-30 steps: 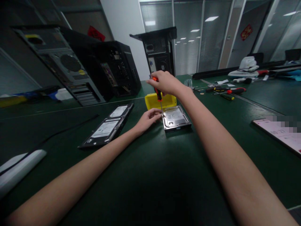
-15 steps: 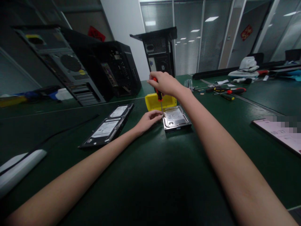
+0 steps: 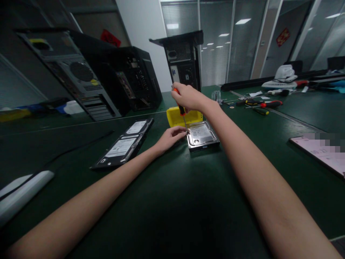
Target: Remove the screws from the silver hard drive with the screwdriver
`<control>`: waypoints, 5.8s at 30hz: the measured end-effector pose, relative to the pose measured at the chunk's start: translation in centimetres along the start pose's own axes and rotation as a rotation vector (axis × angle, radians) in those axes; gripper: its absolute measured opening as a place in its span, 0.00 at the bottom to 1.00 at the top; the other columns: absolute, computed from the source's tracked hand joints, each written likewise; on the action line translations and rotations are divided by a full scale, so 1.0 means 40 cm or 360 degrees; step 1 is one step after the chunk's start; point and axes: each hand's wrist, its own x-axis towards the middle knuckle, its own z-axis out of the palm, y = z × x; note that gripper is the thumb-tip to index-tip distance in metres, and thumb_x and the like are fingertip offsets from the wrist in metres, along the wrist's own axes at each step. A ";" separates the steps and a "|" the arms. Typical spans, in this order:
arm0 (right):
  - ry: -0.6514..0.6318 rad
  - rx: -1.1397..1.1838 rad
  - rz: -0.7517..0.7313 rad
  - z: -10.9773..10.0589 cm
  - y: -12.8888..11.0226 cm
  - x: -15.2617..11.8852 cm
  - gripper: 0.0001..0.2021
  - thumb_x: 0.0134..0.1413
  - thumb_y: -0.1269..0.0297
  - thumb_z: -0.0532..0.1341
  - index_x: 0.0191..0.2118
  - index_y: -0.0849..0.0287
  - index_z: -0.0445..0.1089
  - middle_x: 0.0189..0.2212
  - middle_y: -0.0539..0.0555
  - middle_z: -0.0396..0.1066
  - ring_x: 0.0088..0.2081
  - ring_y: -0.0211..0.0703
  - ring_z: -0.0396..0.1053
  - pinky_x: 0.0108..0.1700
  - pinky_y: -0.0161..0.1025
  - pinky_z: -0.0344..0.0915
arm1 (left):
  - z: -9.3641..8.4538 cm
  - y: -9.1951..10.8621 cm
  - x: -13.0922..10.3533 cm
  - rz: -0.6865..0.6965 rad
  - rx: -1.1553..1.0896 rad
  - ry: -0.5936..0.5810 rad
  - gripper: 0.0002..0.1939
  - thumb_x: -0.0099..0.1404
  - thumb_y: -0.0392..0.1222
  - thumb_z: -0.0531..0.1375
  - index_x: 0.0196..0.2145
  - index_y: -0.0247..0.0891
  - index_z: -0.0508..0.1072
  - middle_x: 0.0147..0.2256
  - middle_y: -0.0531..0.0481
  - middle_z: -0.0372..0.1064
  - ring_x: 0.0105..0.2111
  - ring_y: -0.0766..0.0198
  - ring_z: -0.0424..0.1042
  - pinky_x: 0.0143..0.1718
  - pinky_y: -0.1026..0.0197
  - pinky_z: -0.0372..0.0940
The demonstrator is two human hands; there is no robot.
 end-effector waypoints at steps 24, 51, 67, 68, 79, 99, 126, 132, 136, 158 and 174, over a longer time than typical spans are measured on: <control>0.0009 -0.0081 -0.0025 0.002 -0.003 -0.003 0.15 0.61 0.52 0.48 0.36 0.60 0.58 0.30 0.54 0.67 0.19 0.33 0.65 0.21 0.32 0.61 | 0.002 -0.004 0.003 0.0021 0.0035 0.0003 0.16 0.63 0.45 0.57 0.44 0.33 0.72 0.41 0.44 0.72 0.39 0.61 0.71 0.45 0.57 0.64; 0.0130 -0.0177 -0.0122 0.014 0.010 0.001 0.13 0.62 0.56 0.48 0.37 0.62 0.59 0.27 0.54 0.65 0.22 0.35 0.65 0.27 0.35 0.64 | 0.004 -0.012 0.006 0.0038 0.0055 -0.0016 0.15 0.63 0.42 0.57 0.44 0.32 0.72 0.39 0.45 0.73 0.37 0.63 0.70 0.42 0.58 0.64; 0.0139 -0.0229 -0.0135 0.015 0.014 0.002 0.14 0.62 0.56 0.47 0.39 0.62 0.60 0.30 0.56 0.66 0.27 0.41 0.69 0.36 0.43 0.68 | 0.005 -0.005 0.003 0.0031 0.0004 -0.0016 0.15 0.62 0.42 0.57 0.44 0.31 0.72 0.39 0.44 0.72 0.36 0.64 0.70 0.41 0.60 0.64; 0.0170 -0.0254 -0.0157 0.016 0.015 0.003 0.14 0.62 0.56 0.48 0.38 0.62 0.61 0.30 0.56 0.66 0.30 0.43 0.70 0.39 0.44 0.68 | 0.006 -0.007 0.004 0.0031 0.0001 -0.0017 0.15 0.62 0.42 0.57 0.44 0.31 0.72 0.39 0.44 0.72 0.36 0.63 0.70 0.41 0.59 0.64; 0.0045 -0.0096 -0.0052 0.021 0.020 0.007 0.14 0.63 0.54 0.46 0.41 0.60 0.57 0.28 0.53 0.65 0.18 0.35 0.66 0.22 0.37 0.66 | 0.008 -0.005 0.005 0.0044 0.0013 -0.0016 0.15 0.62 0.42 0.57 0.44 0.30 0.72 0.39 0.44 0.72 0.35 0.64 0.70 0.40 0.60 0.64; 0.0017 -0.0129 -0.0030 0.019 0.013 0.002 0.16 0.63 0.53 0.45 0.44 0.61 0.58 0.29 0.55 0.67 0.23 0.40 0.69 0.28 0.42 0.69 | 0.008 -0.011 0.007 0.0026 0.0040 -0.0005 0.15 0.62 0.42 0.57 0.44 0.31 0.72 0.37 0.45 0.72 0.35 0.64 0.70 0.39 0.61 0.64; 0.0094 -0.0207 -0.0085 0.019 0.013 0.002 0.15 0.63 0.53 0.47 0.42 0.61 0.60 0.28 0.54 0.66 0.27 0.40 0.70 0.36 0.43 0.69 | 0.009 -0.016 0.008 0.0032 -0.0004 -0.0017 0.15 0.62 0.42 0.58 0.44 0.31 0.71 0.36 0.46 0.72 0.34 0.64 0.70 0.39 0.60 0.64; 0.0109 -0.0250 -0.0108 0.019 0.015 0.004 0.16 0.63 0.53 0.47 0.42 0.61 0.61 0.30 0.55 0.67 0.32 0.43 0.71 0.41 0.46 0.68 | 0.007 -0.016 0.009 0.0032 -0.0003 -0.0021 0.15 0.62 0.43 0.58 0.44 0.32 0.71 0.35 0.46 0.72 0.34 0.64 0.70 0.39 0.60 0.64; 0.0101 -0.0221 -0.0101 0.021 0.017 0.004 0.17 0.63 0.52 0.46 0.42 0.61 0.60 0.29 0.55 0.67 0.29 0.42 0.70 0.36 0.44 0.69 | 0.007 -0.018 0.009 0.0029 0.0012 -0.0024 0.16 0.62 0.43 0.58 0.44 0.31 0.71 0.36 0.45 0.72 0.34 0.64 0.70 0.39 0.60 0.64; 0.0033 -0.0159 -0.0046 0.021 0.014 0.001 0.16 0.62 0.52 0.47 0.44 0.60 0.59 0.29 0.54 0.67 0.24 0.40 0.69 0.30 0.41 0.69 | 0.007 -0.014 0.008 0.0034 0.0025 -0.0016 0.15 0.62 0.42 0.58 0.44 0.31 0.71 0.38 0.45 0.72 0.36 0.64 0.70 0.41 0.59 0.64; 0.0066 -0.0078 -0.0056 0.024 0.013 0.003 0.12 0.61 0.56 0.50 0.40 0.61 0.58 0.25 0.52 0.64 0.18 0.34 0.65 0.21 0.36 0.65 | 0.010 -0.013 0.008 0.0037 -0.0026 -0.0014 0.14 0.62 0.41 0.58 0.43 0.31 0.71 0.38 0.45 0.72 0.36 0.64 0.70 0.41 0.59 0.64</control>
